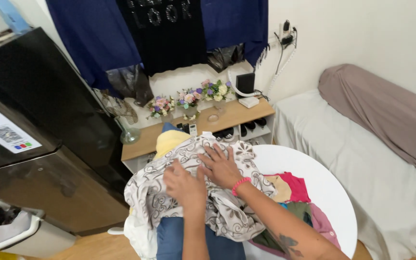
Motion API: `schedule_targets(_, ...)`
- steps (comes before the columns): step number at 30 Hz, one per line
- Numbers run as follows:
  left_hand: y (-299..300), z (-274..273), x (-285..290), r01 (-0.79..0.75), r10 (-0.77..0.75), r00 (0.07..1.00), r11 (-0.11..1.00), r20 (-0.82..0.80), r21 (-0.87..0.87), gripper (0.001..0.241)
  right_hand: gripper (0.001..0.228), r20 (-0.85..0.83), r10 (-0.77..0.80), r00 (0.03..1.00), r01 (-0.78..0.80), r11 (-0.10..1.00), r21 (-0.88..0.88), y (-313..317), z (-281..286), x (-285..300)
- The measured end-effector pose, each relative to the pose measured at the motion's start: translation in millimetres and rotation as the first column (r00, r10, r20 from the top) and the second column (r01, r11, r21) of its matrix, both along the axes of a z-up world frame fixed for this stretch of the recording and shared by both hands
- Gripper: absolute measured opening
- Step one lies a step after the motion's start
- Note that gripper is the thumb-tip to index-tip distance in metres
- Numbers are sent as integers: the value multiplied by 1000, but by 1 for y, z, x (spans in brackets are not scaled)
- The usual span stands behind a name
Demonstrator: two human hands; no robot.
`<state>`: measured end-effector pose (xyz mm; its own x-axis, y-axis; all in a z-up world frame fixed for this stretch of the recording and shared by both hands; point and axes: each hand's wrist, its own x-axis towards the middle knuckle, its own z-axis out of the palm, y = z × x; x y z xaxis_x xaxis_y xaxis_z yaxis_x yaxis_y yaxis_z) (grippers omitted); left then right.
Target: The person folds a large brown sheet on a white surface, smoothing it out with their hands. They then move to a white laundry basket and sort through various items, including a white towel, a patterned cloth, and other garments, folding them and placing them back into the basket.
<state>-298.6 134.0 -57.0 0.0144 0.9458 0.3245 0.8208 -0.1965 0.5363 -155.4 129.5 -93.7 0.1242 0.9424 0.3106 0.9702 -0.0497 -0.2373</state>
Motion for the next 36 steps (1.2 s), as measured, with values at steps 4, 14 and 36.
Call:
schedule_targets(4,0,-38,43,165,-153,986,963,-71,213,76,57,155,-34,987,13,991,137,-27,3,24)
schedule_targets(14,-34,-38,84,310,-289,948,936,-136,166,65,62,89,-244,966,225,956,188,-114,-8,96)
schedule_targets(36,-130,-246,212,693,-706,672,706,-226,-144,67,66,36,-514,857,511,839,-186,-260,-127,157)
